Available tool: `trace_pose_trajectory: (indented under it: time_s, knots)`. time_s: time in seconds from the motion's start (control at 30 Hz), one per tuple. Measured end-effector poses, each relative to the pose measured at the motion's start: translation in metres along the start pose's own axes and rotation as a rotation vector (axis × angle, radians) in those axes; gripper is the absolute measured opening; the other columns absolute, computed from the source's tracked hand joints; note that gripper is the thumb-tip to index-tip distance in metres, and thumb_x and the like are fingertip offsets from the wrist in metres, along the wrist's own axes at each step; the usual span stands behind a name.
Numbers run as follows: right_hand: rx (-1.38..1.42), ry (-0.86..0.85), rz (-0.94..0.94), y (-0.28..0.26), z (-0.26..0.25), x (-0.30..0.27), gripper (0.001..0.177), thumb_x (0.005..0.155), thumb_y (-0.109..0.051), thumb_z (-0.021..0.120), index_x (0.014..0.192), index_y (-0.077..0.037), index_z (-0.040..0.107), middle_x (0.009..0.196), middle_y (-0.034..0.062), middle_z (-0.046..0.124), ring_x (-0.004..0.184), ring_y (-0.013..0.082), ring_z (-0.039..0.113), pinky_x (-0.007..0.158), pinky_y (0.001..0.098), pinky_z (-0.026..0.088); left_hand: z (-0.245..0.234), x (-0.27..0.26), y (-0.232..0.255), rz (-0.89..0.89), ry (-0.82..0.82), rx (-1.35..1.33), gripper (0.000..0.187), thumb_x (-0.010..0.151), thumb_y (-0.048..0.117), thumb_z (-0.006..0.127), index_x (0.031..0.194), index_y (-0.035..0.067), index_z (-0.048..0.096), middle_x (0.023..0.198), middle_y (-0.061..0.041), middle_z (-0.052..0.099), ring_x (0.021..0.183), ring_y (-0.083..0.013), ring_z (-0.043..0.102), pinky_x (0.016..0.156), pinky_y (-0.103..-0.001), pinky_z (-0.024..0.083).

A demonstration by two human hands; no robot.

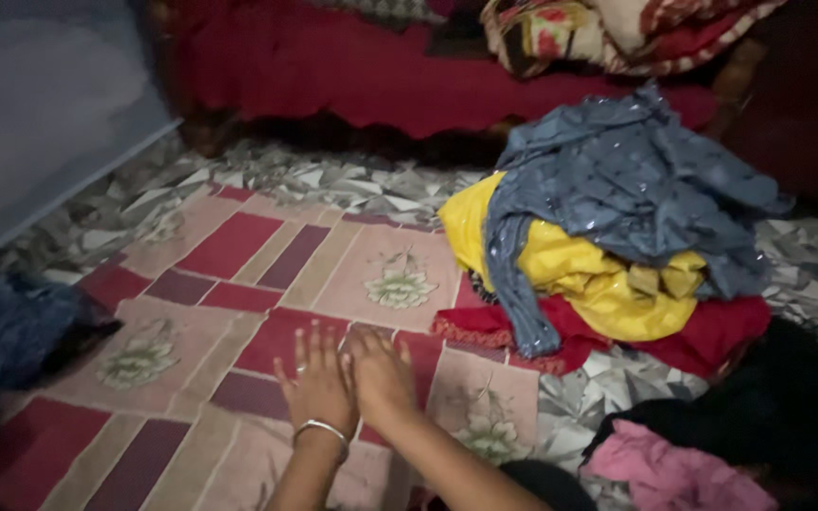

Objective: The person folds two garments on a patterned mat on the floor. They first fold a dark teal garment with silver trim, then a grey sequined top, smoothing and aligning each before stacking them.

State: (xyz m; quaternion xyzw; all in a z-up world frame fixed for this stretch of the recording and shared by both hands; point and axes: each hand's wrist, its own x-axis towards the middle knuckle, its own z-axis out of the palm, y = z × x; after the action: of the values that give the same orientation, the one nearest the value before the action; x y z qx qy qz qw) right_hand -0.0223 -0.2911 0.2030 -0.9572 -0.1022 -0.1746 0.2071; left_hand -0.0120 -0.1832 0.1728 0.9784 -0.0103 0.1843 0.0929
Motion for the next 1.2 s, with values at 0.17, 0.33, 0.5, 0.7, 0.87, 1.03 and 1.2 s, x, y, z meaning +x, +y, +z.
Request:
trace_pose_trajectory:
  time_s: [0.17, 0.33, 0.5, 0.7, 0.87, 1.03, 1.2]
  knots:
    - [-0.110, 0.074, 0.130, 0.082, -0.034, 0.020, 0.045, 0.097, -0.026, 0.049, 0.139, -0.011, 0.058, 0.145, 0.0116, 0.055, 0.134, 0.0284, 0.051, 0.113, 0.0572, 0.033, 0.012, 0.040, 0.091, 0.091, -0.091, -0.082, 0.062, 0.100, 0.041, 0.038, 0.158, 0.019, 0.033, 0.166, -0.004, 0.023, 0.153, -0.0250, 0.019, 0.123, -0.059, 0.007]
    - [-0.147, 0.109, 0.394, 0.179, -0.095, 0.042, 0.044, 0.098, -0.030, 0.050, 0.139, -0.014, 0.056, 0.146, 0.0092, 0.052, 0.134, 0.0312, 0.049, 0.106, 0.0567, 0.038, 0.031, 0.097, 0.210, 0.304, -0.188, -0.184, 0.059, 0.103, 0.041, 0.041, 0.155, 0.014, 0.034, 0.166, -0.007, 0.024, 0.151, -0.0290, 0.022, 0.118, -0.063, 0.012]
    - [-0.316, 0.270, 0.478, 0.296, -0.151, 0.076, 0.040, 0.096, -0.033, 0.052, 0.132, -0.023, 0.064, 0.153, 0.0097, 0.046, 0.136, 0.0358, 0.045, 0.107, 0.0601, 0.036, 0.071, 0.165, 0.346, 0.484, -0.201, -0.290, 0.055, 0.103, 0.036, 0.041, 0.154, 0.016, 0.039, 0.166, -0.004, 0.026, 0.155, -0.0261, 0.020, 0.117, -0.067, 0.019]
    - [-0.505, 0.238, 0.474, 0.415, -0.187, 0.105, 0.032, 0.097, -0.034, 0.051, 0.114, -0.021, 0.074, 0.167, 0.0096, 0.024, 0.153, 0.0379, 0.016, 0.113, 0.0740, 0.011, 0.118, 0.222, 0.457, 0.582, -0.292, -0.421, 0.043, 0.105, 0.034, 0.039, 0.139, 0.016, 0.058, 0.171, -0.006, 0.019, 0.156, -0.0293, 0.020, 0.117, -0.063, 0.027]
    - [-0.633, 0.060, 0.513, 0.444, -0.181, 0.135, 0.039, 0.095, -0.037, 0.057, 0.120, -0.013, 0.073, 0.168, 0.0086, 0.022, 0.158, 0.0349, 0.009, 0.117, 0.0730, -0.001, 0.141, 0.246, 0.463, 0.599, -0.333, -0.491, 0.043, 0.100, 0.035, 0.047, 0.134, 0.015, 0.064, 0.171, -0.022, 0.003, 0.153, -0.0387, 0.023, 0.119, -0.057, 0.030]
    - [-0.772, 0.068, 0.633, 0.457, -0.173, 0.158, 0.043, 0.081, -0.037, 0.065, 0.116, -0.013, 0.075, 0.170, 0.0182, 0.020, 0.158, 0.0371, 0.010, 0.111, 0.0668, -0.004, 0.120, 0.226, 0.421, 0.621, -0.334, -0.491, 0.039, 0.098, 0.035, 0.053, 0.131, 0.018, 0.066, 0.169, -0.022, -0.001, 0.154, -0.0420, 0.019, 0.119, -0.060, 0.025]
    - [-0.624, 0.186, 0.507, 0.423, -0.167, 0.158, 0.025, 0.098, -0.019, 0.058, 0.109, -0.007, 0.077, 0.127, 0.0113, 0.067, 0.129, 0.0266, 0.058, 0.124, 0.0724, 0.003, 0.058, 0.214, 0.389, 0.612, -0.299, -0.420, 0.079, 0.079, 0.028, 0.074, 0.150, 0.015, 0.042, 0.171, -0.017, 0.006, 0.150, -0.0380, 0.022, 0.117, -0.056, 0.026]
